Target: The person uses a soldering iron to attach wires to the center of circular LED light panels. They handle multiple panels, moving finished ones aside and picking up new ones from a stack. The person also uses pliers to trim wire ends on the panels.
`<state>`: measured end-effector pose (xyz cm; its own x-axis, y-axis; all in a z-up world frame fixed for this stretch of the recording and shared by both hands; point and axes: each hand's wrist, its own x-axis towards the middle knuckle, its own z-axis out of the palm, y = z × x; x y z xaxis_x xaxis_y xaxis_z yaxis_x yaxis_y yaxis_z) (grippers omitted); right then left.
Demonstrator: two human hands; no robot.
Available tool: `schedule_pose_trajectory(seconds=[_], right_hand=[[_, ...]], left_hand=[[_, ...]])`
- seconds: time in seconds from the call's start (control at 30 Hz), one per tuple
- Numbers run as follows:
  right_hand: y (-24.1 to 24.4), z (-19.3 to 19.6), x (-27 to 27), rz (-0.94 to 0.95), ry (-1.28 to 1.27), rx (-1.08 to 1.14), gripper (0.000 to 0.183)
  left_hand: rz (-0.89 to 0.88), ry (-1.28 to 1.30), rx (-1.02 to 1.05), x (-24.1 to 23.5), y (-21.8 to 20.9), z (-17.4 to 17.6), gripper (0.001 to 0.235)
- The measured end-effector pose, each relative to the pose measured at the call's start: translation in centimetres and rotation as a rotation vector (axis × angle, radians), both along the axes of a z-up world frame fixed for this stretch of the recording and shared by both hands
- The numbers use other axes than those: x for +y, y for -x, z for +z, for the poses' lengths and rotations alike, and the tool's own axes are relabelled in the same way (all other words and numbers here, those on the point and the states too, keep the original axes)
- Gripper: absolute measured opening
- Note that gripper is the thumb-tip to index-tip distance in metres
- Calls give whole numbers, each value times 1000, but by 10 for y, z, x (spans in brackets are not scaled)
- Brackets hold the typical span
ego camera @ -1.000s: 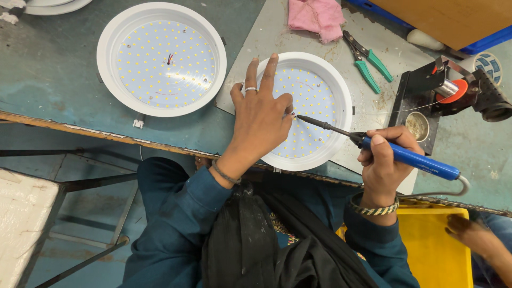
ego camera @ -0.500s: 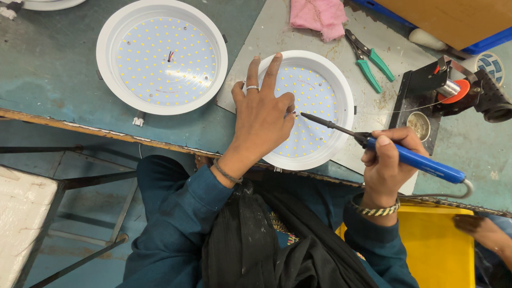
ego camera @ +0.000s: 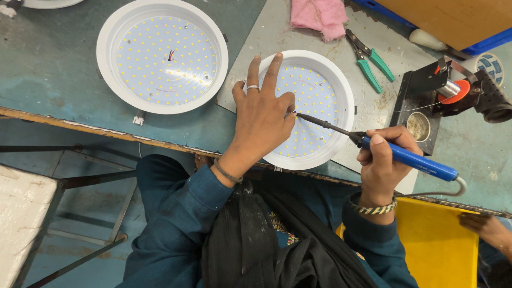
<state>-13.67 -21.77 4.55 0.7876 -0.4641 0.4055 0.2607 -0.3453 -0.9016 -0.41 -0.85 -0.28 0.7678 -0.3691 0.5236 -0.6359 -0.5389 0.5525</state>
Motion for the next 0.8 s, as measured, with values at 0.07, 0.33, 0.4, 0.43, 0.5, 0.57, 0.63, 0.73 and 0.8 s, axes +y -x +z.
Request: schedule_pose_trajectory(seconds=[0.07,0.33,0.4,0.43,0.5,0.57,0.63,0.73,0.8], right_hand=[[0,-1,0,1,62,6,20],[6,1,1,-46,-48,-70,19],[7,3,0,-63,-37,-66,21],[7,3,0,-63,-43,-62,20],[7,3,0,-60,-55,-50,18],[6,1,0,-62,-61,-44,19],[6,0,0,-65,-66,-49,20],[7,-2,-3,-79,-76,-77,21],[9,-5,-6,-96,-90,-102,22]], left_hand=[[2,4,0,0,0,0,8],[3,12,2,0,1,0,8],[1,13,2,0,1,0,8],[-3,13,0,0,1,0,9],[-4,11,-2,-1,1,0,9],[3,4,-2,0,2,0,9],[2,10,1,2,1,1,9],[-3,-16,19,1,1,5,8],[-17,-8,33,2,0,7,12]])
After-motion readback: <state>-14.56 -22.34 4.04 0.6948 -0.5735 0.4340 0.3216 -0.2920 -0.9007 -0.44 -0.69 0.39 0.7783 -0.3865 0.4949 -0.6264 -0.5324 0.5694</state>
